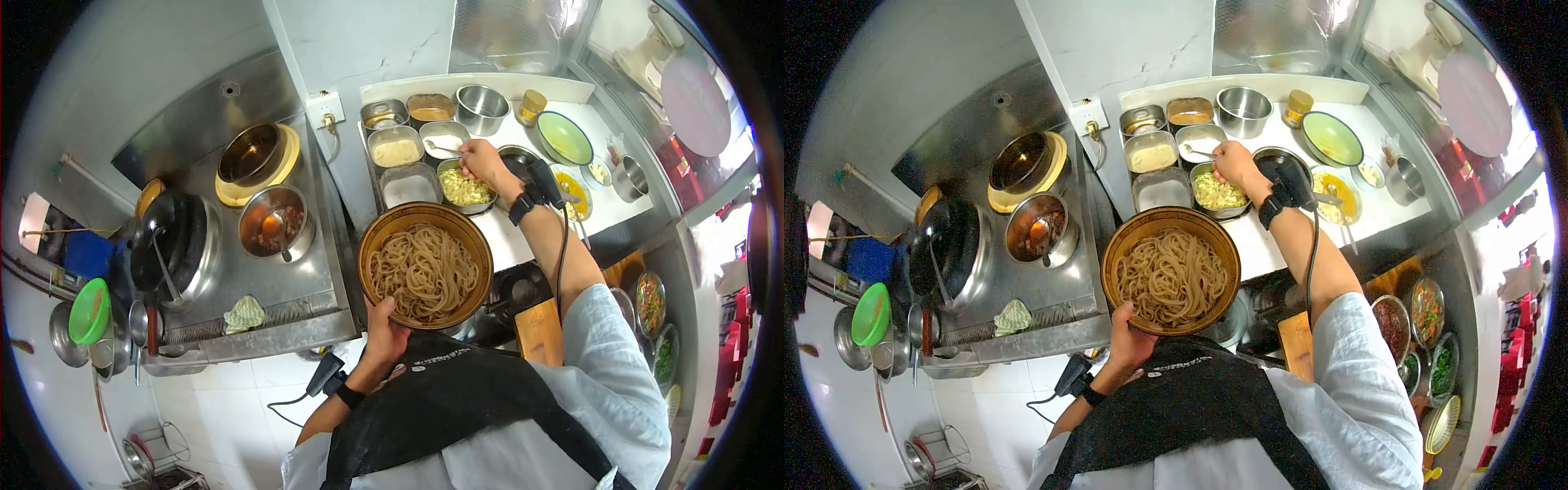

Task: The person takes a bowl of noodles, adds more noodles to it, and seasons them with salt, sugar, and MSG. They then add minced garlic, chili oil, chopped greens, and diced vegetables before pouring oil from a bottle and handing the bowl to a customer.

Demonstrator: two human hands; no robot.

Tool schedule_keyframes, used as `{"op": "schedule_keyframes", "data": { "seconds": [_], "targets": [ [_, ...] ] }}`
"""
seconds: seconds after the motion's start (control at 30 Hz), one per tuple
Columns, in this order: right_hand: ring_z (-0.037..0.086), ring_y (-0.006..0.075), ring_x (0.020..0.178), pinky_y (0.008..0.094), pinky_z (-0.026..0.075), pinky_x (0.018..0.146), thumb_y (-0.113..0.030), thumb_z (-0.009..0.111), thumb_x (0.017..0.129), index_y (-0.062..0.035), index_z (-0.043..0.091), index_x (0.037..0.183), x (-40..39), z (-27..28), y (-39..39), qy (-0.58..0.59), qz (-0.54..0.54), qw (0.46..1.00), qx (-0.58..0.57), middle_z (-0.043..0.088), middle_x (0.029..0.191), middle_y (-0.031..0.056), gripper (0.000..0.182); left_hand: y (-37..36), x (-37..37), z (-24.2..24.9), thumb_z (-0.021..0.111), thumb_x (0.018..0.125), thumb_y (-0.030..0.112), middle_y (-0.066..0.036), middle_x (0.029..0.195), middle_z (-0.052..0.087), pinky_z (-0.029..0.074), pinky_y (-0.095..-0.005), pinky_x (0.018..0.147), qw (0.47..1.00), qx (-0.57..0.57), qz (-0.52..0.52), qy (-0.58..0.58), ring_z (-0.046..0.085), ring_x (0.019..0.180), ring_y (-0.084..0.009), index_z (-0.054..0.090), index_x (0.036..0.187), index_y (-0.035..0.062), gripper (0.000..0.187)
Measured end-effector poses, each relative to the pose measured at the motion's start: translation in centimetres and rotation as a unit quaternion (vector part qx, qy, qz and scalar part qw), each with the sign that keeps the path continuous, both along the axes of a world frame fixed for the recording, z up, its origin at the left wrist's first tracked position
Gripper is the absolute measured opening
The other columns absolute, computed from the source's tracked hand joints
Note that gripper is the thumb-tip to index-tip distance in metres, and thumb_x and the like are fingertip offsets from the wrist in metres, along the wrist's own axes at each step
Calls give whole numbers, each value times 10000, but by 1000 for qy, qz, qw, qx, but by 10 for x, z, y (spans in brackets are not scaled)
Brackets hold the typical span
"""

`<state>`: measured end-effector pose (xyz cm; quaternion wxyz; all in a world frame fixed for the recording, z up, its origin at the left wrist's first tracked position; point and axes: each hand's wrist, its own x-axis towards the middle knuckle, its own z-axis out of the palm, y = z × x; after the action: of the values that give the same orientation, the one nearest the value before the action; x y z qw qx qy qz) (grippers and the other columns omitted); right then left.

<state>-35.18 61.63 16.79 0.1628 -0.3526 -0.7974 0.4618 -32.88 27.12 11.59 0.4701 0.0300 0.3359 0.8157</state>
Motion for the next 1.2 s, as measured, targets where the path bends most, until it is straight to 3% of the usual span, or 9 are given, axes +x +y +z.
{"op": "schedule_keyframes", "data": {
  "seconds": [0.33, 0.53, 0.6, 0.63, 0.8, 1.0, 1.07, 1.13, 1.2],
  "targets": [
    [433, 78, 461, 192, 348, 388, 29, 410, 790, 59, 504, 961, 42, 18, -3, 179, -20, 963, -200, 522, 653, 42, 198, -1, 1, 1, 416, 816, 352, -92, 1237, 438, 362, -423, 928, 1000, -20, -2, 1, 441, 1122, -240, 343, 1254, 60, 532],
    [422, 50, 461, 180, 331, 413, -13, 418, 814, 19, 524, 970, 111, 85, -68, 139, 85, 977, -135, 528, 657, 2, 191, 2, 1, 0, 426, 810, 350, -104, 1262, 410, 330, -436, 954, 1000, 15, 1, -3, 405, 1154, -260, 312, 1274, 57, 561],
    [477, 84, 487, 205, 382, 454, -25, 424, 813, -2, 537, 975, 119, 95, -83, 71, 122, 990, 17, 549, 654, 33, 199, 3, 1, -1, 428, 810, 349, -106, 1262, 409, 328, -440, 956, 1000, 16, 6, 3, 405, 1154, -265, 306, 1277, 56, 564],
    [565, 193, 555, 278, 449, 530, -37, 446, 801, -18, 554, 969, 111, 90, -79, 55, 122, 964, 232, 585, 677, 106, 200, 2, 1, -3, 427, 812, 348, -108, 1262, 408, 327, -443, 957, 1000, 20, 2, 5, 404, 1154, -269, 305, 1277, 56, 562],
    [580, 350, 730, 398, 465, 664, -59, 489, 752, -22, 585, 913, 30, 57, -56, 62, 138, 931, 333, 594, 783, 195, 191, 1, 1, -1, 421, 815, 344, -113, 1262, 405, 329, -451, 958, 1000, 17, -4, 5, 402, 1156, -276, 302, 1276, 57, 556],
    [581, 343, 758, 391, 460, 698, -49, 482, 732, -31, 604, 891, -35, 16, -36, 3, 182, 906, 383, 599, 780, 195, 202, -1, -2, -7, 369, 839, 309, -120, 1271, 398, 330, -436, 966, 1000, -10, -10, -18, 399, 1161, -275, 302, 1274, 45, 514],
    [571, 350, 779, 386, 453, 724, -43, 482, 719, -31, 606, 880, -35, 20, -37, -21, 199, 917, 344, 597, 793, 199, 203, -1, -4, -10, 362, 842, 309, -130, 1268, 401, 333, -427, 965, 1000, -6, -10, -12, 404, 1158, -272, 306, 1270, 34, 512],
    [600, 299, 715, 357, 478, 649, -27, 468, 738, -18, 602, 899, -34, 17, -31, 2, 221, 900, 376, 611, 760, 178, 210, -2, -4, -8, 355, 842, 326, -139, 1259, 409, 342, -423, 958, 1000, -6, -20, -5, 418, 1146, -272, 307, 1269, 30, 522],
    [592, 206, 616, 303, 477, 535, -10, 443, 768, 13, 591, 914, -34, 26, -32, -36, 184, 982, 32, 609, 705, 133, 210, -3, -2, -3, 354, 842, 335, -140, 1255, 412, 352, -419, 950, 999, -28, -20, 3, 426, 1138, -274, 307, 1269, 31, 527]
  ]
}}
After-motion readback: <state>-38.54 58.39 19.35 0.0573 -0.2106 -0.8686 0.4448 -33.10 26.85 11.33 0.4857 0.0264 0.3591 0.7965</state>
